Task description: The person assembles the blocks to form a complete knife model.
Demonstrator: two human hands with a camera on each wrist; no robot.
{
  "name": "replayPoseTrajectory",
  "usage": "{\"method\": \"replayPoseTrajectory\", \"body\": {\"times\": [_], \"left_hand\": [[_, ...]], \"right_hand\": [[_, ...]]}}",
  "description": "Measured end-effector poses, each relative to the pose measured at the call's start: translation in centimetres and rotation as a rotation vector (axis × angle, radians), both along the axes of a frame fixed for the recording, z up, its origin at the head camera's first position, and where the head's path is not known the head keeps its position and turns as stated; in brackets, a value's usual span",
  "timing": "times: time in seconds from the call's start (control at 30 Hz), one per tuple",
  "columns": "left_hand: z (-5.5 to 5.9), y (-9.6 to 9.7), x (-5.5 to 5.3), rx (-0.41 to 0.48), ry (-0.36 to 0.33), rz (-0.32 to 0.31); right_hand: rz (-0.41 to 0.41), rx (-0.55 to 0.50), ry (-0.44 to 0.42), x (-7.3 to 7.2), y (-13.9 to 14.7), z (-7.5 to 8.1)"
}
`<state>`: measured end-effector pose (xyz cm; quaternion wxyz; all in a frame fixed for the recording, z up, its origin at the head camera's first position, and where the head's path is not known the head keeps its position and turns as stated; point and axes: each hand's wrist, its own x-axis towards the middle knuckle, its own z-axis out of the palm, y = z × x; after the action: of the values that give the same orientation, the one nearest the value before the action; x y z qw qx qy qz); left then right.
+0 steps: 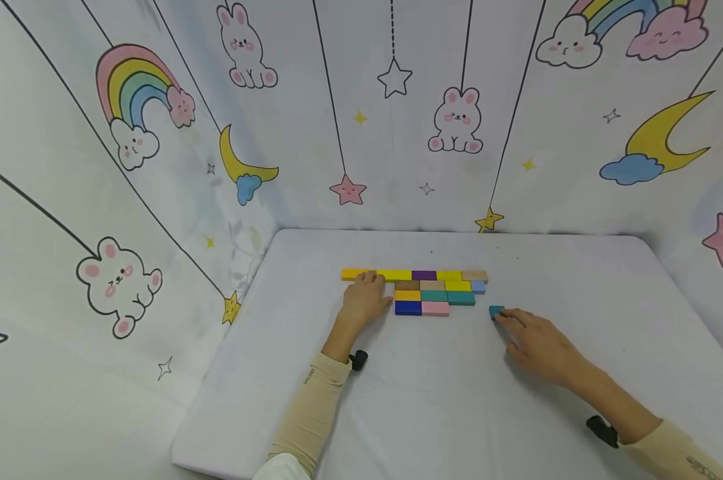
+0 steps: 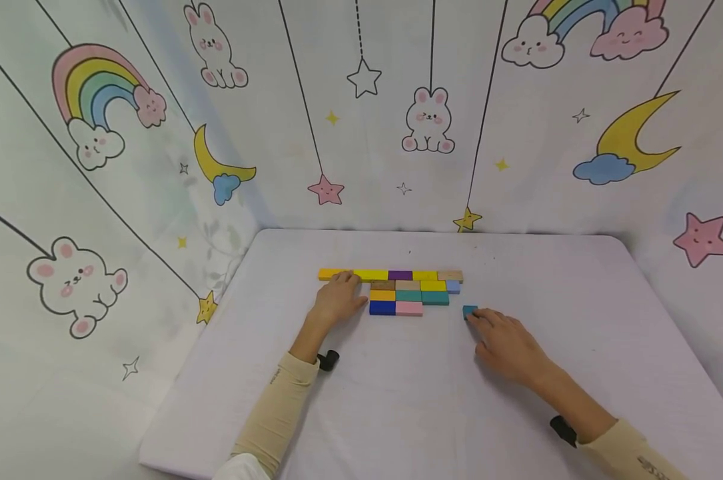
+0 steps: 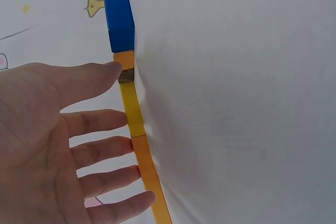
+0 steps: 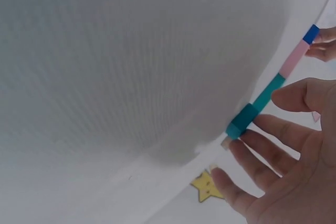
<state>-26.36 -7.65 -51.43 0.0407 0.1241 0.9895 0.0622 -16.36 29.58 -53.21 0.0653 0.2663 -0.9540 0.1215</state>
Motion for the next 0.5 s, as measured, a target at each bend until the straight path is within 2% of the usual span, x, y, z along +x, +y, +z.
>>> {"method": "replayPoseTrajectory", "body": {"times": [0.27, 0.5], "left_hand": [[0.4, 0.0, 0.2, 0.008, 0.006, -0.004], [0.4, -0.1, 0.3, 0.004, -0.001, -0.008]], "right_hand": [[-0.002, 0.008, -0.025, 0.8, -1.3, 0.7], [0.01, 0.005, -0.033, 0.8, -2.3, 0.5]]}}
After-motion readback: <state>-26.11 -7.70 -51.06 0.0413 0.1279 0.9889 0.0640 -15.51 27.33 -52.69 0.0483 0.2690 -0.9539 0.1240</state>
